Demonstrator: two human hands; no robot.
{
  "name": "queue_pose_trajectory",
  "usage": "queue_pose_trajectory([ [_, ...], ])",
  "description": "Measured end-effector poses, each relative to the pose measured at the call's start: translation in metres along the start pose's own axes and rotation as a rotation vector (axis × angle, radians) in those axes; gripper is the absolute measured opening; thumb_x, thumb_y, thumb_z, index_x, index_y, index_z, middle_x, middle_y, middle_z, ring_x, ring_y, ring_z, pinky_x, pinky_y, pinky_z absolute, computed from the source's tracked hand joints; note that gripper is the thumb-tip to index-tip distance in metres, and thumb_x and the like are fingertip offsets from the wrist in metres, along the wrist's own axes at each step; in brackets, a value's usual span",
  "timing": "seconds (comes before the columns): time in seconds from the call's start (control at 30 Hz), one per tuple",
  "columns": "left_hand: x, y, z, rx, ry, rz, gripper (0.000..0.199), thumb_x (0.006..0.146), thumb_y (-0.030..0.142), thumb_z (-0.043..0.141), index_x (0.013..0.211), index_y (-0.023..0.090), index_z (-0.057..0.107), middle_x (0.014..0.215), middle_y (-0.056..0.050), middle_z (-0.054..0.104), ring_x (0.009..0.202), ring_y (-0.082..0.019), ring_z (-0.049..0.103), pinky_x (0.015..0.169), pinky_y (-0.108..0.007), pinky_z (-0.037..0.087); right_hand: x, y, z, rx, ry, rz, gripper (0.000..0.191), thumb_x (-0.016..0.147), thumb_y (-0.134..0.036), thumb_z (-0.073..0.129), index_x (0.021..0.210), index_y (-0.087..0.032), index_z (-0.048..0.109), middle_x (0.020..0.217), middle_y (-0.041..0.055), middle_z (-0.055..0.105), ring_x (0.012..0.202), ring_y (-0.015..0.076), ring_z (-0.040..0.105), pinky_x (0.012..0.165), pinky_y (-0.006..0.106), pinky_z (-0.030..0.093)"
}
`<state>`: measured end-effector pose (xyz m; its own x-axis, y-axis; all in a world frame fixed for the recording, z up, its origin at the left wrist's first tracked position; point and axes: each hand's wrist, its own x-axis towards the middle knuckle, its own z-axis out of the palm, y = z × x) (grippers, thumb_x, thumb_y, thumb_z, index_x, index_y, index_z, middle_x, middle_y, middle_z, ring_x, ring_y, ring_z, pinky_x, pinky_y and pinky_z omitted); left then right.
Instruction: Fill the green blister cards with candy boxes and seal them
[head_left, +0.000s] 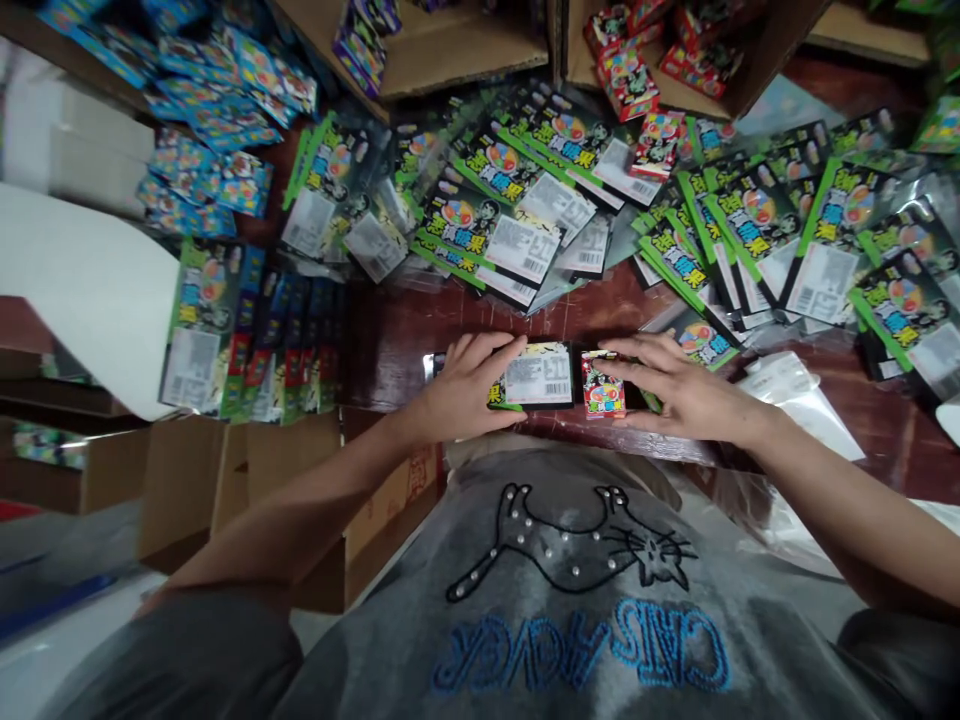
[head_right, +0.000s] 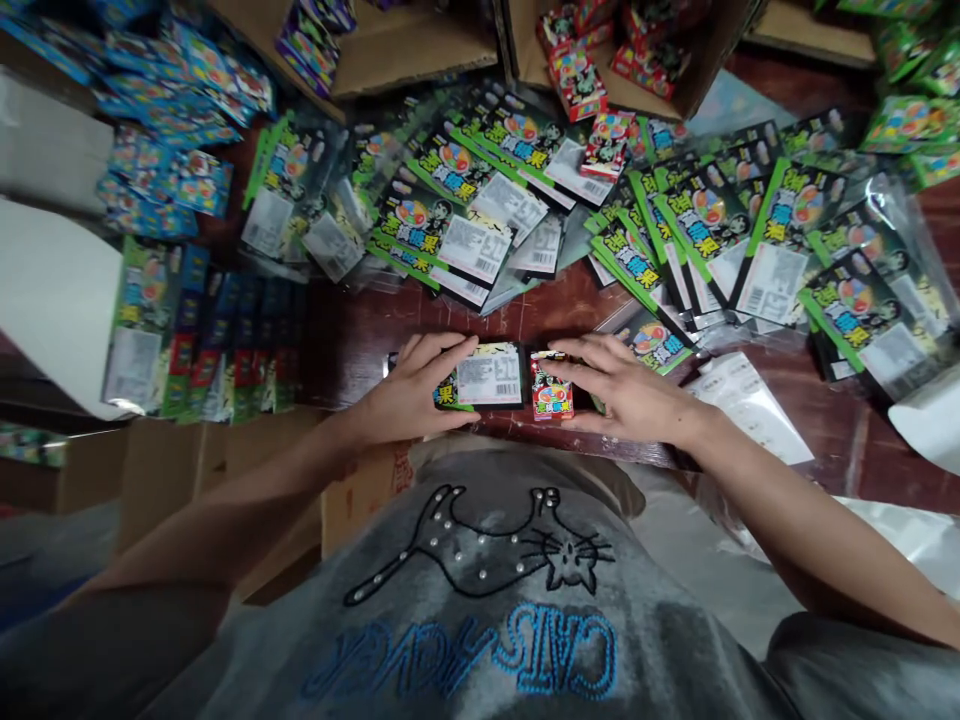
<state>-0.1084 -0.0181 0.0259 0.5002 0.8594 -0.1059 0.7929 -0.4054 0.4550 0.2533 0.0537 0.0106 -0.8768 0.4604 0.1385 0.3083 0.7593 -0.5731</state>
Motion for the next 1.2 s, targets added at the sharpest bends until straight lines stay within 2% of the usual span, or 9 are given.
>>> queue_pose_trajectory([
  [0.1,0.004,-0.002,-0.003,-0.03,-0.017,0.075,0.097,0.089,0.044,0.084,0.169,0.022,0.035,0.153,-0.017,0.053,0.138,-0.036,0.051,0.121,-0.052,0.042,0.01,0.002,0.0,0.016,0.029,-0.011,0.07,0.101,-0.056,0.068,0.162,-0.026,0.052,0.163,0.0137,0.057,0.146,0.0363,0.053,0.122,0.064,0.046],
  [0.2,0.008,0.002,0.004,-0.034,0.026,-0.003,0.101,0.084,0.042,0.087,0.169,0.023,0.036,0.151,-0.016,0.054,0.136,-0.036,0.051,0.12,-0.053,0.043,0.02,0.003,0.006,-0.013,0.043,0.062,0.076,0.099,-0.061,0.069,0.163,-0.023,0.052,0.163,0.0147,0.058,0.149,0.0385,0.05,0.126,0.068,0.041],
  [0.3,0.012,0.007,0.015,-0.011,0.056,-0.088,0.102,0.081,0.039,0.089,0.168,0.022,0.038,0.15,-0.017,0.055,0.131,-0.038,0.052,0.118,-0.055,0.044,0.026,0.001,0.016,-0.055,0.057,0.115,0.086,0.098,-0.064,0.067,0.167,-0.019,0.044,0.162,0.0182,0.059,0.149,0.0391,0.052,0.13,0.072,0.033],
  [0.43,0.015,0.006,0.017,0.0,0.034,-0.052,0.1,0.081,0.041,0.088,0.167,0.02,0.04,0.148,-0.017,0.056,0.129,-0.038,0.052,0.116,-0.055,0.044,0.025,0.001,0.022,-0.045,0.069,0.09,0.092,0.099,-0.058,0.07,0.173,-0.019,0.031,0.158,0.0196,0.062,0.146,0.0382,0.056,0.133,0.074,0.025],
  [0.6,0.015,0.001,0.008,-0.005,0.022,-0.032,0.094,0.085,0.039,0.084,0.166,0.018,0.042,0.147,-0.018,0.056,0.132,-0.037,0.053,0.118,-0.053,0.045,0.015,0.003,0.016,0.02,0.102,0.099,0.105,0.097,-0.051,0.073,0.178,-0.022,0.012,0.153,0.0208,0.063,0.14,0.0383,0.061,0.131,0.079,0.025],
  [0.73,0.015,0.0,0.007,-0.006,0.001,0.008,0.094,0.086,0.036,0.083,0.168,0.022,0.04,0.149,-0.017,0.056,0.134,-0.037,0.052,0.118,-0.053,0.044,0.011,0.003,0.013,0.04,0.052,0.069,0.11,0.097,-0.048,0.075,0.179,-0.025,0.005,0.158,0.0199,0.061,0.145,0.0386,0.059,0.131,0.08,0.023],
  [0.87,0.018,-0.001,0.006,0.01,-0.011,0.075,0.093,0.086,0.036,0.082,0.168,0.024,0.039,0.15,-0.017,0.055,0.132,-0.037,0.053,0.117,-0.054,0.045,0.015,0.006,0.013,0.062,0.025,0.031,0.117,0.095,-0.038,0.077,0.178,-0.025,-0.003,0.162,0.0206,0.058,0.147,0.0379,0.058,0.131,0.079,0.023],
  [1.03,0.022,-0.001,0.003,0.026,0.004,0.051,0.092,0.087,0.037,0.08,0.168,0.02,0.039,0.151,-0.018,0.055,0.135,-0.038,0.051,0.119,-0.055,0.044,0.017,0.012,0.01,0.019,0.038,0.061,0.119,0.095,-0.044,0.076,0.178,-0.02,-0.005,0.157,0.0242,0.06,0.141,0.0396,0.061,0.128,0.082,0.027],
  [1.2,0.021,0.0,0.0,0.05,-0.008,0.048,0.092,0.086,0.036,0.081,0.167,0.02,0.042,0.151,-0.018,0.056,0.133,-0.038,0.053,0.118,-0.054,0.045,0.016,0.015,-0.003,0.011,0.004,0.032,0.115,0.096,-0.041,0.073,0.178,-0.022,-0.005,0.161,0.0209,0.056,0.145,0.039,0.058,0.13,0.08,0.026],
])
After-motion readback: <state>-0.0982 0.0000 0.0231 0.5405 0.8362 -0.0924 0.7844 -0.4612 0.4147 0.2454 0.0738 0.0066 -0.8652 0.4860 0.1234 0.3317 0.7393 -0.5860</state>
